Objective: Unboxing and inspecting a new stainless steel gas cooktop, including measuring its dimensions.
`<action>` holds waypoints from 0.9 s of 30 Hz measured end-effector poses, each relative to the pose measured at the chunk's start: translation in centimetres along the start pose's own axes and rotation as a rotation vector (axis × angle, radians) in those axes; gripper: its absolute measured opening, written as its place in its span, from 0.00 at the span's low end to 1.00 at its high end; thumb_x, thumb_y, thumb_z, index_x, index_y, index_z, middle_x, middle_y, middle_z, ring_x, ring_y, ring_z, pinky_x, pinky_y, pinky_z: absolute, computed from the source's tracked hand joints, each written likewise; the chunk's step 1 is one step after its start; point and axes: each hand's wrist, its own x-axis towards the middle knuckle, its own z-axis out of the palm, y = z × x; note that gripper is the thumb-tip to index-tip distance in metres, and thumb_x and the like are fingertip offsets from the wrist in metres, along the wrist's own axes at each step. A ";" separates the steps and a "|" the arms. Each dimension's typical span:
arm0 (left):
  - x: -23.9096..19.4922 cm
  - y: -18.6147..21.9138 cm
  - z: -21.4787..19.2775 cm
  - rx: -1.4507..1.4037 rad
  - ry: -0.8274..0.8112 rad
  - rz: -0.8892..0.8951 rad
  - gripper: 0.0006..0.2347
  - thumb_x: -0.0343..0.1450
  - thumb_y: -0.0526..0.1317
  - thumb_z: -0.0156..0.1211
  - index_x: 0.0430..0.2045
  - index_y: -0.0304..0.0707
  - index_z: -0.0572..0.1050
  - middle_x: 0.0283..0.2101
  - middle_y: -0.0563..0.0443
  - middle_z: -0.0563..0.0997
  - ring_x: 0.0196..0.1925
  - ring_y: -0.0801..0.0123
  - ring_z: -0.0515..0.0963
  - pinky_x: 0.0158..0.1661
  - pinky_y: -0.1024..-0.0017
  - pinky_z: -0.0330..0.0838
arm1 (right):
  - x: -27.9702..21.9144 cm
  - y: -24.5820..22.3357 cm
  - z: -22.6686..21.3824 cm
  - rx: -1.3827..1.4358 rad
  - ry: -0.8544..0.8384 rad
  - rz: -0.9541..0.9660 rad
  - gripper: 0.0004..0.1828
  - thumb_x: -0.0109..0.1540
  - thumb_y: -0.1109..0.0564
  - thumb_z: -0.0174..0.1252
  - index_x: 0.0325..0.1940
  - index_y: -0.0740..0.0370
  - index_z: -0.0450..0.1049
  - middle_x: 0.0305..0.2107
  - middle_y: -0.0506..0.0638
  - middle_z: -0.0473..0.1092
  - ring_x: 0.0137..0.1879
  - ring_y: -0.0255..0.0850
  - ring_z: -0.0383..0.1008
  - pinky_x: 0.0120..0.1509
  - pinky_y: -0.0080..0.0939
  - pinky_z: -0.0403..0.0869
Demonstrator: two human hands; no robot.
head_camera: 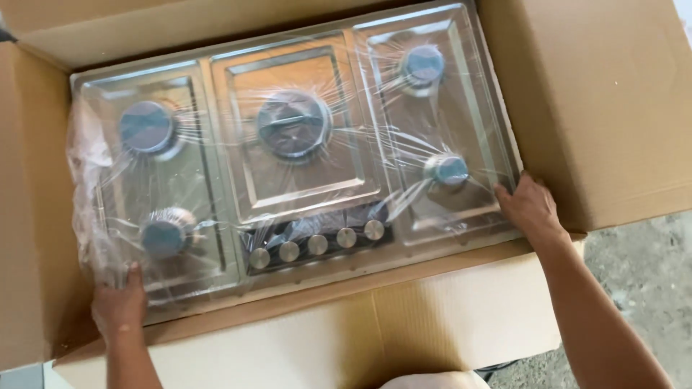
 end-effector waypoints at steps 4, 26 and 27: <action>3.5 -3.4 1.9 0.058 -0.018 -0.051 0.36 0.75 0.64 0.62 0.45 0.13 0.76 0.48 0.14 0.78 0.51 0.26 0.77 0.52 0.44 0.71 | -0.1 -1.3 -0.5 -0.084 -0.018 0.052 0.37 0.68 0.33 0.54 0.61 0.70 0.70 0.55 0.73 0.71 0.64 0.65 0.70 0.68 0.60 0.69; 5.7 -5.6 6.6 0.306 0.042 -0.179 0.39 0.76 0.66 0.40 0.47 0.14 0.76 0.54 0.19 0.76 0.58 0.31 0.74 0.56 0.42 0.66 | 13.1 18.3 13.2 -0.795 0.066 -0.091 0.21 0.71 0.39 0.51 0.54 0.54 0.77 0.40 0.64 0.78 0.40 0.56 0.84 0.40 0.51 0.80; 4.8 -4.8 5.7 0.254 0.072 -0.192 0.40 0.75 0.66 0.42 0.49 0.12 0.74 0.54 0.18 0.75 0.57 0.31 0.74 0.55 0.44 0.67 | 15.2 19.2 15.1 -0.859 0.074 -0.086 0.19 0.71 0.40 0.51 0.55 0.52 0.77 0.39 0.63 0.78 0.38 0.55 0.85 0.38 0.50 0.81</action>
